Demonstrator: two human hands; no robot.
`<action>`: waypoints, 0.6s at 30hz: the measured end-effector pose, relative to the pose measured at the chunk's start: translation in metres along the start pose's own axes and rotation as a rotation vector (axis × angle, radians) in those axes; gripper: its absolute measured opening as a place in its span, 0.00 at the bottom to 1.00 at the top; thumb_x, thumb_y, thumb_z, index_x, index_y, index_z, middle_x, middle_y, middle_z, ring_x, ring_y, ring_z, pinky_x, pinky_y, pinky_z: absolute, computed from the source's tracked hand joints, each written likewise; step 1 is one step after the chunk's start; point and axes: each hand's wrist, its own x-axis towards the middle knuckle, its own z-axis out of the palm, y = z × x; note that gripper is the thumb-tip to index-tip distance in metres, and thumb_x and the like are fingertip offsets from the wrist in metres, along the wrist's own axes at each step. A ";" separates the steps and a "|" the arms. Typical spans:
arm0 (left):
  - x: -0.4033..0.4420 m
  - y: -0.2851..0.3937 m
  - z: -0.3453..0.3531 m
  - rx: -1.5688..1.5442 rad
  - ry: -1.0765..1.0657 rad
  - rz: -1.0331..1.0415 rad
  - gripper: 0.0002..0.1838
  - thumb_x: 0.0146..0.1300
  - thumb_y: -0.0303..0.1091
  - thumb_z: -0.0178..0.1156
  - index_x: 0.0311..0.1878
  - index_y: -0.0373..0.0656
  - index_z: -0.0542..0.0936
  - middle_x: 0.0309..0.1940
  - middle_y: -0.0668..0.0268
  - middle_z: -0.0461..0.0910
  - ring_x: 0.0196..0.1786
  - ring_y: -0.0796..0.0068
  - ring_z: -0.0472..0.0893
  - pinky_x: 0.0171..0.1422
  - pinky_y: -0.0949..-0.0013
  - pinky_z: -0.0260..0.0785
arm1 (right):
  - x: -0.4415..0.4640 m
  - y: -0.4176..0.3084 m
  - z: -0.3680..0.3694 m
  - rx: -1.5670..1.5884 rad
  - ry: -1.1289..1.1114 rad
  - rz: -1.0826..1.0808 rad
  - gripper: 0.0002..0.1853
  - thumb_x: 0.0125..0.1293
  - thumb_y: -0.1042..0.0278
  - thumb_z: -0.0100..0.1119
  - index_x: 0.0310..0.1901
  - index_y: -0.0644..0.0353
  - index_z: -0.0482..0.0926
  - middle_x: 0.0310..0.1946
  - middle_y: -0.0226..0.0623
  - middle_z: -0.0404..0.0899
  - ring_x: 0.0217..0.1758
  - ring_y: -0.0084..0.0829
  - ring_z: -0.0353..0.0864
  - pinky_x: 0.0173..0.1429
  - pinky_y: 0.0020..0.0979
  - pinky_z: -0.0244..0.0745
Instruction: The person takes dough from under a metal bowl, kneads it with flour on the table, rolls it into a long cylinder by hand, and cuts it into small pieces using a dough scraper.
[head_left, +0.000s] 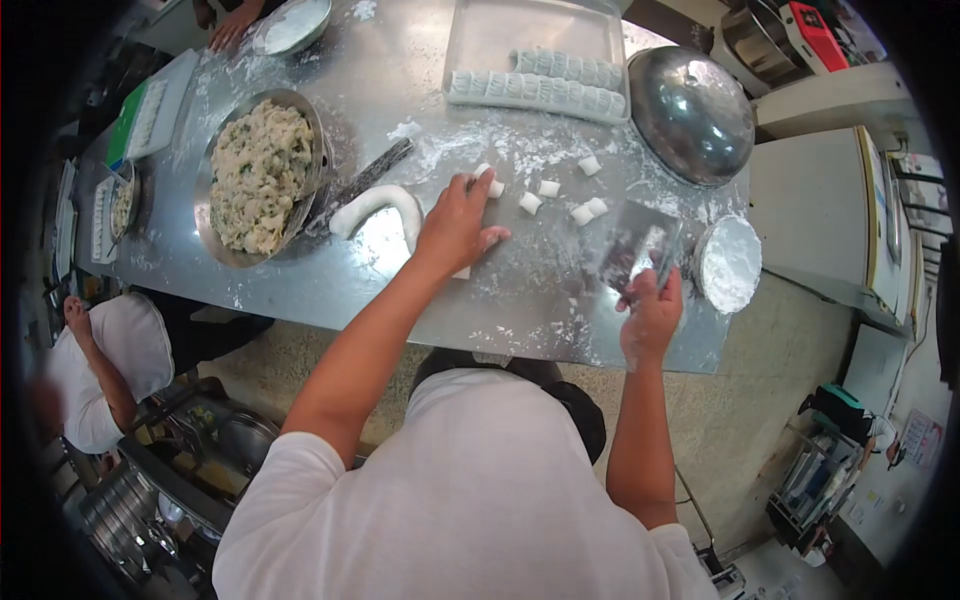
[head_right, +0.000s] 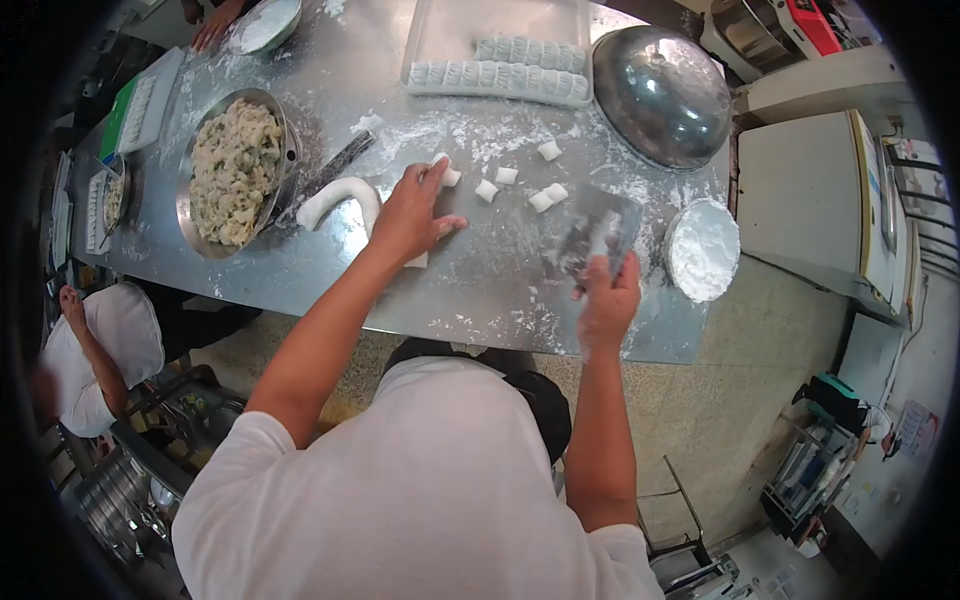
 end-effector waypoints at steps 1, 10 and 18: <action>0.013 0.004 0.003 0.000 0.005 0.011 0.40 0.55 0.46 0.76 0.69 0.44 0.72 0.58 0.51 0.73 0.58 0.47 0.77 0.63 0.53 0.73 | 0.004 0.003 -0.014 0.004 0.004 -0.011 0.16 0.74 0.65 0.59 0.61 0.57 0.75 0.32 0.22 0.72 0.31 0.15 0.72 0.29 0.22 0.70; 0.071 0.023 0.055 -0.050 0.068 0.436 0.47 0.48 0.56 0.78 0.71 0.50 0.73 0.69 0.48 0.66 0.73 0.39 0.64 0.77 0.44 0.59 | 0.049 0.043 -0.067 0.158 0.140 0.200 0.11 0.76 0.58 0.59 0.52 0.52 0.76 0.34 0.23 0.74 0.34 0.18 0.74 0.29 0.26 0.76; 0.088 0.083 0.101 -0.109 -0.010 0.429 0.36 0.56 0.57 0.73 0.65 0.51 0.79 0.70 0.46 0.68 0.74 0.41 0.65 0.79 0.46 0.57 | 0.074 0.052 -0.007 0.088 -0.110 0.262 0.10 0.75 0.58 0.60 0.49 0.53 0.75 0.37 0.26 0.77 0.36 0.20 0.77 0.31 0.26 0.78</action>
